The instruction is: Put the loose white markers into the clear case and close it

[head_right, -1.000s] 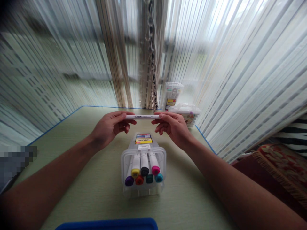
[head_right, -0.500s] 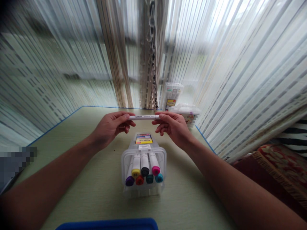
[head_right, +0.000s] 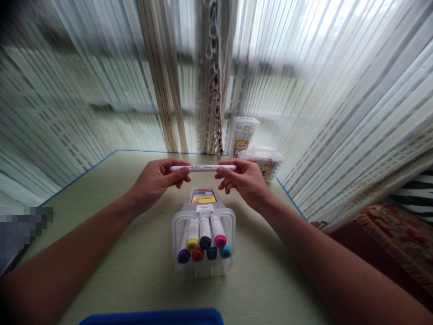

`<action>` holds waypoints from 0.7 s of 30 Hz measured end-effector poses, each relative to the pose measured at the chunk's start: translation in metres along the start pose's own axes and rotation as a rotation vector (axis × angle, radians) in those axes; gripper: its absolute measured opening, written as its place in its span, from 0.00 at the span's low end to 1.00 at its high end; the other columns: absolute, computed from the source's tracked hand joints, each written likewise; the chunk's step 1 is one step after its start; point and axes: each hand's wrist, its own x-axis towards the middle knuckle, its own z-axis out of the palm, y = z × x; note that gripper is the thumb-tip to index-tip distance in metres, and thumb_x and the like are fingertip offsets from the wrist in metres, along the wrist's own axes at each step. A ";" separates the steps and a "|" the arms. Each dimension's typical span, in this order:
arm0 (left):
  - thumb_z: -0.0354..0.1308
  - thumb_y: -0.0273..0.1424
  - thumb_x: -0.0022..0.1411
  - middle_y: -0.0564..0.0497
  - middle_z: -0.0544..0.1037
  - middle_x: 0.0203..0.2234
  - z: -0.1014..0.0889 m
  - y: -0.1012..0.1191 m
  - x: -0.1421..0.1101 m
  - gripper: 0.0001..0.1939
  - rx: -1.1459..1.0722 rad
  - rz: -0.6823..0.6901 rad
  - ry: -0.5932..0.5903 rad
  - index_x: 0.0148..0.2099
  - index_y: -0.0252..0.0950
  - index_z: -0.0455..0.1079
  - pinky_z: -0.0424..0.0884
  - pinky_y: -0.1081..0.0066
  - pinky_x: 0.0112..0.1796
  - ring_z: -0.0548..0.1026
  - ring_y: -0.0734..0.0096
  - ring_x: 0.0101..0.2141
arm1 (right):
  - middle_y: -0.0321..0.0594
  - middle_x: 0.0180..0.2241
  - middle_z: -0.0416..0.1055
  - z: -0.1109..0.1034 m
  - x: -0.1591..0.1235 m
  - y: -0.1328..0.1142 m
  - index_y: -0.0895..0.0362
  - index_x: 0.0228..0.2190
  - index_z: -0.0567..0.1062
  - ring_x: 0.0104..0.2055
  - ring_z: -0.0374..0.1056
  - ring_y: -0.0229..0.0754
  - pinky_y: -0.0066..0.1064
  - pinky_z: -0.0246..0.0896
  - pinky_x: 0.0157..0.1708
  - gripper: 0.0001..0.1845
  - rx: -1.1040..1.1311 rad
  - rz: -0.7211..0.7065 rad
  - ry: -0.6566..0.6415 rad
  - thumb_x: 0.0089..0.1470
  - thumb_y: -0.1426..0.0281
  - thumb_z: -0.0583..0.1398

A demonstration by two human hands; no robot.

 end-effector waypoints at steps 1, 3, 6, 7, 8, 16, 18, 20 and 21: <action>0.71 0.39 0.52 0.47 0.80 0.24 0.000 0.000 0.000 0.19 0.003 0.003 0.000 0.41 0.30 0.79 0.64 0.74 0.25 0.68 0.78 0.21 | 0.42 0.25 0.80 0.000 0.000 0.000 0.59 0.34 0.80 0.18 0.74 0.39 0.23 0.63 0.14 0.17 0.000 -0.001 -0.001 0.42 0.65 0.74; 0.71 0.39 0.52 0.47 0.80 0.25 0.000 -0.001 0.000 0.19 0.013 0.011 0.000 0.41 0.30 0.79 0.64 0.74 0.25 0.68 0.78 0.21 | 0.42 0.25 0.80 0.001 0.000 -0.001 0.60 0.33 0.80 0.18 0.74 0.39 0.23 0.63 0.14 0.17 0.002 -0.001 -0.002 0.43 0.64 0.74; 0.70 0.40 0.53 0.47 0.80 0.26 -0.001 -0.002 0.001 0.18 0.021 0.014 0.006 0.40 0.30 0.79 0.64 0.74 0.25 0.68 0.78 0.21 | 0.43 0.26 0.80 0.001 0.000 -0.002 0.60 0.33 0.80 0.18 0.74 0.39 0.23 0.63 0.14 0.17 0.014 0.008 -0.001 0.44 0.63 0.73; 0.70 0.40 0.53 0.47 0.80 0.26 -0.002 -0.002 0.001 0.18 0.018 0.011 0.008 0.40 0.30 0.79 0.64 0.74 0.25 0.68 0.78 0.21 | 0.43 0.26 0.80 0.001 0.000 -0.002 0.60 0.34 0.80 0.19 0.74 0.39 0.23 0.63 0.14 0.17 0.020 0.014 -0.001 0.44 0.63 0.73; 0.70 0.40 0.53 0.47 0.80 0.26 -0.002 -0.003 0.001 0.18 0.013 0.006 0.011 0.40 0.30 0.79 0.65 0.74 0.25 0.68 0.78 0.21 | 0.43 0.26 0.80 0.001 0.000 -0.003 0.60 0.34 0.80 0.19 0.74 0.39 0.23 0.63 0.14 0.17 0.025 0.020 -0.001 0.45 0.63 0.73; 0.68 0.41 0.56 0.45 0.81 0.29 -0.002 -0.004 0.002 0.18 -0.055 -0.029 0.021 0.41 0.31 0.79 0.67 0.73 0.26 0.70 0.78 0.21 | 0.44 0.27 0.81 0.002 0.000 -0.006 0.60 0.34 0.80 0.19 0.75 0.39 0.22 0.64 0.14 0.15 0.064 0.057 0.004 0.46 0.63 0.71; 0.67 0.40 0.56 0.45 0.81 0.29 -0.002 -0.003 0.002 0.18 -0.071 -0.040 0.023 0.41 0.30 0.79 0.67 0.73 0.26 0.70 0.78 0.21 | 0.45 0.28 0.81 0.001 0.000 -0.006 0.60 0.34 0.80 0.20 0.75 0.39 0.23 0.64 0.14 0.15 0.064 0.060 -0.001 0.47 0.63 0.70; 0.67 0.40 0.57 0.44 0.81 0.29 -0.002 -0.003 0.002 0.18 -0.086 -0.051 0.024 0.42 0.30 0.79 0.67 0.74 0.26 0.70 0.79 0.21 | 0.45 0.28 0.81 0.001 0.000 -0.006 0.60 0.35 0.80 0.20 0.75 0.39 0.23 0.64 0.15 0.14 0.068 0.061 0.000 0.49 0.64 0.69; 0.66 0.40 0.58 0.44 0.81 0.29 -0.002 -0.003 0.002 0.17 -0.095 -0.054 0.025 0.42 0.30 0.79 0.67 0.74 0.26 0.70 0.79 0.21 | 0.45 0.28 0.81 0.000 0.000 -0.006 0.60 0.35 0.80 0.20 0.75 0.39 0.23 0.64 0.15 0.13 0.070 0.062 0.000 0.49 0.64 0.68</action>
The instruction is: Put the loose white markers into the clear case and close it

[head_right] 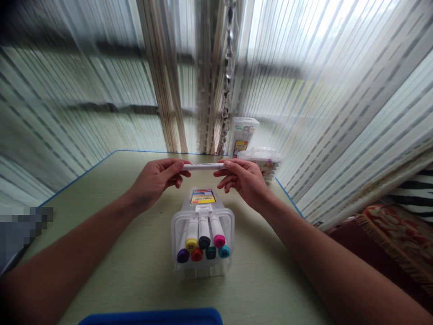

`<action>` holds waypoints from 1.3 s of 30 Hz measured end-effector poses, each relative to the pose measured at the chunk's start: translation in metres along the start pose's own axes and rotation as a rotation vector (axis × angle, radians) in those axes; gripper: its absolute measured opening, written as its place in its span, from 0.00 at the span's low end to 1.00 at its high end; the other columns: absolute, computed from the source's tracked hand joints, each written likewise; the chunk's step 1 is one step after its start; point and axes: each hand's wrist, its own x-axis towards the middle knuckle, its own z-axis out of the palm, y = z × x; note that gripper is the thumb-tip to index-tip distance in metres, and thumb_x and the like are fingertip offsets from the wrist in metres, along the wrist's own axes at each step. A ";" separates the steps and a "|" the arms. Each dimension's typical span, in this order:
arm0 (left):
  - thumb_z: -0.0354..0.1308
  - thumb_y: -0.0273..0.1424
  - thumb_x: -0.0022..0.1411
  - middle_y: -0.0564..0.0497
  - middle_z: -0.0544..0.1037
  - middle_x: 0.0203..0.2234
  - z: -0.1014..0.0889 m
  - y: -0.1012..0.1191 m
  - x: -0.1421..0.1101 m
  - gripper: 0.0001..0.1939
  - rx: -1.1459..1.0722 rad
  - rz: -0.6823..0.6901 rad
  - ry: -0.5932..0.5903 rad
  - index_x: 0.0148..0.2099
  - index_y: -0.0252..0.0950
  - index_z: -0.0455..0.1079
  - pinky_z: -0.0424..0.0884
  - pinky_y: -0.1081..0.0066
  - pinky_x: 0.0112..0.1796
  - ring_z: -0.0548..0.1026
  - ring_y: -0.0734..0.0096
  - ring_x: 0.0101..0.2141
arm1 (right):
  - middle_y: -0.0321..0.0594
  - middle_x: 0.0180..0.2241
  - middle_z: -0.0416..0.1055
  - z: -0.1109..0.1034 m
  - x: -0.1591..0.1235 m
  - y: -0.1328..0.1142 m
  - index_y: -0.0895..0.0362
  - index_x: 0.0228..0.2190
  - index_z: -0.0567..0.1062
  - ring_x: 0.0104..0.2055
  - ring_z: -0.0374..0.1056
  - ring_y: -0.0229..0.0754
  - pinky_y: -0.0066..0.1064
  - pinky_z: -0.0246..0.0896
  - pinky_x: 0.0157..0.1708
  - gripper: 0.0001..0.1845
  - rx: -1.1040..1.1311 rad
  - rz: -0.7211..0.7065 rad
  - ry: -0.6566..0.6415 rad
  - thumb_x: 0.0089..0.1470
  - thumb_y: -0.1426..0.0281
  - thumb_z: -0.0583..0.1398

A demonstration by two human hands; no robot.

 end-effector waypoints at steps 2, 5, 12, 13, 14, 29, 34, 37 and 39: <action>0.65 0.39 0.59 0.44 0.81 0.30 0.000 0.000 0.000 0.17 -0.017 -0.005 0.000 0.43 0.30 0.79 0.67 0.74 0.25 0.70 0.79 0.21 | 0.45 0.29 0.81 -0.001 0.000 0.000 0.61 0.35 0.80 0.20 0.75 0.39 0.23 0.65 0.15 0.12 0.005 0.004 -0.004 0.51 0.65 0.66; 0.64 0.38 0.60 0.44 0.81 0.29 0.001 0.001 0.000 0.16 -0.035 -0.008 0.001 0.43 0.30 0.79 0.67 0.74 0.25 0.70 0.79 0.21 | 0.46 0.29 0.81 -0.001 0.000 -0.001 0.61 0.36 0.80 0.20 0.75 0.39 0.24 0.65 0.16 0.11 0.021 0.016 -0.003 0.53 0.67 0.64; 0.62 0.39 0.61 0.43 0.81 0.29 0.002 0.002 -0.001 0.17 -0.060 -0.011 0.017 0.44 0.29 0.78 0.67 0.73 0.25 0.70 0.78 0.20 | 0.47 0.30 0.81 -0.002 0.001 -0.002 0.61 0.39 0.79 0.21 0.75 0.40 0.25 0.65 0.17 0.13 0.053 0.059 -0.002 0.55 0.69 0.59; 0.62 0.39 0.62 0.43 0.82 0.30 0.002 0.001 -0.001 0.17 -0.063 -0.011 0.016 0.44 0.29 0.78 0.67 0.73 0.25 0.70 0.78 0.20 | 0.47 0.30 0.81 -0.002 0.001 -0.002 0.61 0.40 0.79 0.21 0.75 0.40 0.25 0.65 0.17 0.13 0.056 0.063 0.000 0.55 0.69 0.58; 0.62 0.39 0.62 0.43 0.82 0.30 0.002 0.001 -0.001 0.17 -0.066 -0.010 0.016 0.44 0.29 0.78 0.67 0.73 0.25 0.70 0.78 0.20 | 0.47 0.30 0.81 -0.002 0.001 -0.003 0.61 0.39 0.79 0.21 0.75 0.40 0.25 0.65 0.17 0.14 0.058 0.067 0.004 0.55 0.69 0.58; 0.60 0.39 0.63 0.43 0.82 0.28 0.002 0.002 -0.001 0.17 -0.083 -0.019 0.015 0.44 0.29 0.77 0.67 0.74 0.25 0.71 0.77 0.20 | 0.46 0.29 0.81 0.000 0.001 -0.005 0.62 0.40 0.79 0.20 0.75 0.40 0.25 0.65 0.15 0.14 0.079 0.080 0.025 0.57 0.70 0.56; 0.63 0.39 0.61 0.45 0.80 0.26 0.001 0.001 0.000 0.17 -0.005 0.021 0.010 0.43 0.29 0.77 0.66 0.74 0.24 0.70 0.77 0.20 | 0.46 0.29 0.81 0.000 0.000 -0.001 0.60 0.39 0.80 0.20 0.75 0.39 0.23 0.65 0.14 0.13 0.033 0.026 0.025 0.55 0.65 0.64; 0.65 0.39 0.59 0.47 0.80 0.25 0.001 0.001 0.000 0.17 0.055 0.055 0.001 0.42 0.29 0.78 0.65 0.75 0.24 0.69 0.78 0.20 | 0.44 0.28 0.81 0.000 0.001 0.002 0.60 0.37 0.80 0.19 0.75 0.39 0.22 0.65 0.13 0.15 0.013 0.009 0.020 0.50 0.63 0.69; 0.66 0.40 0.57 0.48 0.79 0.25 0.001 0.000 0.000 0.18 0.092 0.071 -0.005 0.41 0.29 0.78 0.64 0.75 0.24 0.68 0.78 0.20 | 0.44 0.27 0.81 0.000 0.002 0.004 0.59 0.36 0.80 0.19 0.75 0.39 0.21 0.64 0.13 0.17 0.001 -0.004 0.021 0.47 0.62 0.71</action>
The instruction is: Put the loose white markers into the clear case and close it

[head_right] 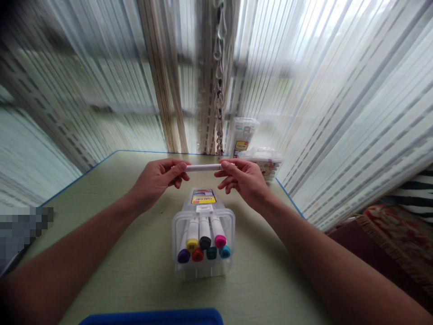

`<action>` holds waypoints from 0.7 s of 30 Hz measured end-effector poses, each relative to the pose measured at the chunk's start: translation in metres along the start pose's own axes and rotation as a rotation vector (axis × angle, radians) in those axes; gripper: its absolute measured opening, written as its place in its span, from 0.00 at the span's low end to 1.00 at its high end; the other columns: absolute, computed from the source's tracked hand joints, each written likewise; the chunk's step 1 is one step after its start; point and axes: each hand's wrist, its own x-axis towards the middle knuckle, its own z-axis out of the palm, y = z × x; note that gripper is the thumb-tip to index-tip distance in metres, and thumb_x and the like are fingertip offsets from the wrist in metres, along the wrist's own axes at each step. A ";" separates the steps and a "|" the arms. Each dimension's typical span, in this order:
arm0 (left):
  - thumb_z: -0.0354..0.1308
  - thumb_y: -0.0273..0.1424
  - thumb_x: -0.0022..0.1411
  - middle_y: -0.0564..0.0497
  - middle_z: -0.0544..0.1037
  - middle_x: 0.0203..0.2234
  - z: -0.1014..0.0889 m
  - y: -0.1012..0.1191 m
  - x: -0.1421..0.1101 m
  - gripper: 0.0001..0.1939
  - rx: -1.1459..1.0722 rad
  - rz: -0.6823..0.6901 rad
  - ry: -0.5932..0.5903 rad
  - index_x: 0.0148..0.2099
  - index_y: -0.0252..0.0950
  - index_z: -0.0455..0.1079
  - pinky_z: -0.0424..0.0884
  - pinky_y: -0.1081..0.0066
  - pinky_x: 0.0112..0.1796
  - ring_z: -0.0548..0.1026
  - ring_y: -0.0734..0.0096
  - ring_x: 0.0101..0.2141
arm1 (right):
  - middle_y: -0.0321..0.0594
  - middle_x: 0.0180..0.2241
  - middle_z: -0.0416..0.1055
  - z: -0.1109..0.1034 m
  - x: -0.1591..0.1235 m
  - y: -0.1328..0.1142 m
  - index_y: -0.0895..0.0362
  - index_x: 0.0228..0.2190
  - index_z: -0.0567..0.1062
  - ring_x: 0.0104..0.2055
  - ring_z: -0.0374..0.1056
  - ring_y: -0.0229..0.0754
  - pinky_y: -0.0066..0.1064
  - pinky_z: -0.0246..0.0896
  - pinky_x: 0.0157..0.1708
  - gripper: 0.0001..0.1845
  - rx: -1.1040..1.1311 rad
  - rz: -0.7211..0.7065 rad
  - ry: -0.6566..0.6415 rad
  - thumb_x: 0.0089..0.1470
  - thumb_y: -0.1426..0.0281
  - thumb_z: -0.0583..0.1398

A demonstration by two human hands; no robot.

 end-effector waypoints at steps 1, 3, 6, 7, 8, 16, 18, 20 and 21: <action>0.67 0.40 0.56 0.48 0.79 0.24 0.000 0.000 0.000 0.18 0.018 0.007 -0.003 0.41 0.29 0.78 0.64 0.75 0.23 0.68 0.78 0.20 | 0.43 0.27 0.81 0.000 0.000 0.001 0.59 0.35 0.80 0.19 0.75 0.39 0.21 0.64 0.13 0.17 -0.008 -0.007 0.001 0.46 0.62 0.72; 0.68 0.40 0.55 0.48 0.79 0.24 0.000 -0.001 0.000 0.18 0.047 0.017 -0.009 0.40 0.29 0.78 0.64 0.75 0.23 0.68 0.79 0.20 | 0.43 0.26 0.81 0.000 0.000 0.002 0.60 0.35 0.80 0.19 0.75 0.39 0.21 0.64 0.13 0.18 -0.026 -0.018 0.001 0.44 0.62 0.73; 0.69 0.40 0.55 0.49 0.79 0.23 0.001 -0.001 0.000 0.18 0.070 0.025 -0.011 0.40 0.29 0.78 0.63 0.76 0.23 0.67 0.79 0.20 | 0.43 0.25 0.80 0.000 0.000 0.003 0.60 0.34 0.80 0.18 0.74 0.39 0.22 0.64 0.13 0.18 -0.048 -0.034 -0.001 0.43 0.63 0.74; 0.69 0.40 0.55 0.49 0.79 0.23 0.001 -0.001 0.000 0.18 0.076 0.027 -0.010 0.40 0.29 0.78 0.63 0.76 0.23 0.67 0.79 0.20 | 0.43 0.25 0.80 0.000 0.000 0.003 0.60 0.33 0.80 0.18 0.74 0.39 0.22 0.64 0.13 0.18 -0.052 -0.042 -0.003 0.43 0.63 0.74; 0.69 0.40 0.54 0.49 0.79 0.24 0.001 -0.001 0.000 0.18 0.083 0.031 -0.006 0.39 0.29 0.78 0.63 0.76 0.23 0.67 0.79 0.20 | 0.43 0.25 0.80 0.000 0.000 0.003 0.60 0.33 0.80 0.18 0.74 0.39 0.22 0.64 0.13 0.17 -0.056 -0.051 -0.004 0.43 0.63 0.74; 0.69 0.41 0.54 0.49 0.78 0.24 0.000 -0.001 0.000 0.19 0.094 0.045 0.004 0.40 0.30 0.78 0.64 0.76 0.23 0.67 0.79 0.20 | 0.42 0.26 0.80 -0.001 0.001 0.005 0.60 0.32 0.81 0.19 0.74 0.37 0.22 0.65 0.15 0.15 -0.058 -0.089 -0.006 0.44 0.65 0.74; 0.69 0.40 0.54 0.49 0.79 0.24 0.001 0.000 0.000 0.19 0.088 0.044 0.003 0.41 0.29 0.78 0.64 0.75 0.23 0.67 0.79 0.20 | 0.42 0.26 0.80 -0.001 0.001 0.005 0.60 0.33 0.81 0.19 0.74 0.37 0.22 0.64 0.14 0.16 -0.059 -0.091 -0.005 0.44 0.65 0.74; 0.69 0.40 0.54 0.49 0.79 0.24 0.001 -0.001 0.000 0.20 0.084 0.044 0.005 0.42 0.29 0.78 0.65 0.75 0.23 0.67 0.79 0.20 | 0.42 0.26 0.80 -0.002 0.001 0.005 0.60 0.34 0.81 0.19 0.74 0.38 0.22 0.64 0.14 0.16 -0.066 -0.090 -0.005 0.44 0.65 0.74; 0.69 0.40 0.54 0.48 0.79 0.24 0.001 -0.001 0.000 0.20 0.081 0.045 0.005 0.42 0.28 0.77 0.65 0.75 0.23 0.68 0.79 0.20 | 0.42 0.26 0.80 -0.002 0.001 0.005 0.60 0.34 0.81 0.19 0.74 0.38 0.22 0.64 0.14 0.16 -0.069 -0.090 -0.006 0.44 0.65 0.74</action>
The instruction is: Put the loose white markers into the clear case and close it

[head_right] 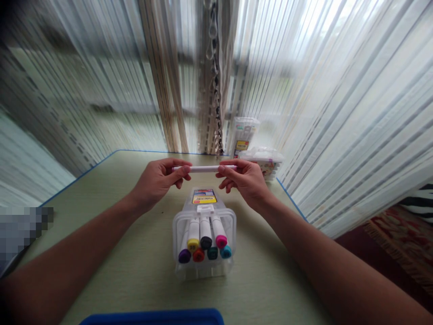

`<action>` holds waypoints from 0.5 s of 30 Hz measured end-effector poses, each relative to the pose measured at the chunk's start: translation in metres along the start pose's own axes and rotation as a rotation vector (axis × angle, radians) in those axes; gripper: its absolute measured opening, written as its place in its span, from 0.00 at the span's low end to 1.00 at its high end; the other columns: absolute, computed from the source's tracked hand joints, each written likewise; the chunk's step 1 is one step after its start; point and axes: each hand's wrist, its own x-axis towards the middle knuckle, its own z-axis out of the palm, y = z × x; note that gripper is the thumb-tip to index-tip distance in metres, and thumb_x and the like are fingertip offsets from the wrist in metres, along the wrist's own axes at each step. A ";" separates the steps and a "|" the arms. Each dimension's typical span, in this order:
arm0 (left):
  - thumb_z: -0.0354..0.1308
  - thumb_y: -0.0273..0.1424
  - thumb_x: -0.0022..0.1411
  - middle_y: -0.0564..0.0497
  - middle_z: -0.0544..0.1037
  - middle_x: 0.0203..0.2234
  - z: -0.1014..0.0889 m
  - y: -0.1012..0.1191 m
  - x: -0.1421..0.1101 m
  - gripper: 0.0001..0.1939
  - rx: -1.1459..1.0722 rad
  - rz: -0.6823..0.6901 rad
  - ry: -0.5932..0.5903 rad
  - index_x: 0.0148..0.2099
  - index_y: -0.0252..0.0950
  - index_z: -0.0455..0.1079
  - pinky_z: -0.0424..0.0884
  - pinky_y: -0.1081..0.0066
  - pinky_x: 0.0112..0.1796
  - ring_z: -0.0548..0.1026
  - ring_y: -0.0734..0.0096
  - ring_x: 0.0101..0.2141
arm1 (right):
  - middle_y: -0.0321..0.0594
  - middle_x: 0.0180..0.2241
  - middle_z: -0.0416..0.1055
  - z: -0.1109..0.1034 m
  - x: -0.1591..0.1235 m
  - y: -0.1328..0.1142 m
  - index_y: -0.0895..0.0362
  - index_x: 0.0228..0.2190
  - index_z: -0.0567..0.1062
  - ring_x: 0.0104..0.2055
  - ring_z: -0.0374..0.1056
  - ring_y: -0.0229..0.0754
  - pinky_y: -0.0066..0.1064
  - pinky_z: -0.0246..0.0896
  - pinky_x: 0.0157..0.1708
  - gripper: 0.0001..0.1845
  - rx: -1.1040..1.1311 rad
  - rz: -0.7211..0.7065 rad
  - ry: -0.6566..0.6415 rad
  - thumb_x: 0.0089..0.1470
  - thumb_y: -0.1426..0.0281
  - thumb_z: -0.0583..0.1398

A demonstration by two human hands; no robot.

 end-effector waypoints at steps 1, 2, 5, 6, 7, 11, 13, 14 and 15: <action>0.69 0.40 0.54 0.48 0.79 0.24 0.000 0.000 0.000 0.20 -0.004 0.001 0.002 0.42 0.28 0.77 0.65 0.75 0.23 0.68 0.78 0.20 | 0.43 0.26 0.80 0.000 0.000 0.000 0.60 0.34 0.81 0.19 0.74 0.38 0.22 0.64 0.14 0.16 -0.002 0.000 -0.001 0.44 0.65 0.73; 0.69 0.40 0.54 0.48 0.79 0.24 0.000 0.000 0.000 0.20 -0.008 0.003 0.003 0.42 0.28 0.77 0.65 0.75 0.23 0.68 0.78 0.20 | 0.43 0.27 0.80 0.000 0.000 0.000 0.60 0.34 0.81 0.19 0.74 0.38 0.22 0.64 0.14 0.16 -0.004 0.001 -0.003 0.44 0.65 0.73; 0.69 0.40 0.54 0.48 0.80 0.24 0.000 -0.001 0.000 0.20 -0.019 0.000 0.006 0.41 0.28 0.77 0.65 0.75 0.23 0.68 0.78 0.20 | 0.43 0.27 0.80 -0.001 0.000 0.000 0.60 0.33 0.81 0.19 0.75 0.39 0.22 0.64 0.14 0.15 0.001 0.006 -0.007 0.45 0.64 0.73; 0.69 0.40 0.54 0.48 0.80 0.24 0.000 -0.001 0.000 0.20 -0.022 -0.002 0.007 0.41 0.28 0.77 0.65 0.75 0.23 0.68 0.78 0.19 | 0.43 0.26 0.80 -0.001 0.000 0.000 0.60 0.33 0.81 0.19 0.75 0.39 0.22 0.65 0.14 0.15 0.004 0.009 -0.009 0.45 0.64 0.73; 0.69 0.40 0.54 0.47 0.80 0.24 -0.001 -0.001 0.000 0.19 -0.024 -0.005 0.008 0.40 0.28 0.77 0.65 0.75 0.23 0.68 0.78 0.19 | 0.43 0.26 0.80 0.000 0.000 0.000 0.60 0.33 0.81 0.19 0.75 0.39 0.22 0.65 0.14 0.15 0.008 0.010 -0.011 0.45 0.64 0.73; 0.68 0.41 0.56 0.47 0.80 0.24 -0.001 -0.001 -0.001 0.18 -0.027 -0.011 0.007 0.39 0.28 0.77 0.64 0.75 0.23 0.68 0.78 0.20 | 0.42 0.26 0.80 0.000 -0.001 -0.001 0.60 0.32 0.81 0.19 0.74 0.38 0.22 0.65 0.15 0.14 0.012 -0.001 -0.021 0.44 0.66 0.74; 0.68 0.41 0.56 0.47 0.80 0.24 -0.001 -0.001 -0.001 0.18 -0.026 -0.010 0.007 0.39 0.28 0.77 0.64 0.75 0.23 0.68 0.78 0.20 | 0.42 0.26 0.80 0.001 -0.001 -0.001 0.60 0.31 0.81 0.19 0.74 0.37 0.22 0.65 0.15 0.14 0.008 -0.004 -0.023 0.44 0.66 0.74; 0.68 0.41 0.56 0.47 0.80 0.25 -0.001 -0.001 -0.001 0.18 -0.025 -0.008 0.007 0.39 0.29 0.77 0.64 0.75 0.23 0.68 0.78 0.20 | 0.42 0.26 0.80 0.000 -0.001 -0.001 0.60 0.31 0.81 0.20 0.74 0.37 0.22 0.65 0.15 0.13 0.007 -0.003 -0.021 0.44 0.66 0.74; 0.68 0.41 0.55 0.48 0.80 0.25 -0.001 -0.001 -0.001 0.18 -0.025 -0.004 0.007 0.39 0.29 0.78 0.64 0.75 0.23 0.68 0.79 0.20 | 0.42 0.26 0.80 0.000 0.000 -0.001 0.60 0.31 0.81 0.20 0.74 0.37 0.22 0.65 0.15 0.13 0.007 -0.001 -0.018 0.44 0.66 0.74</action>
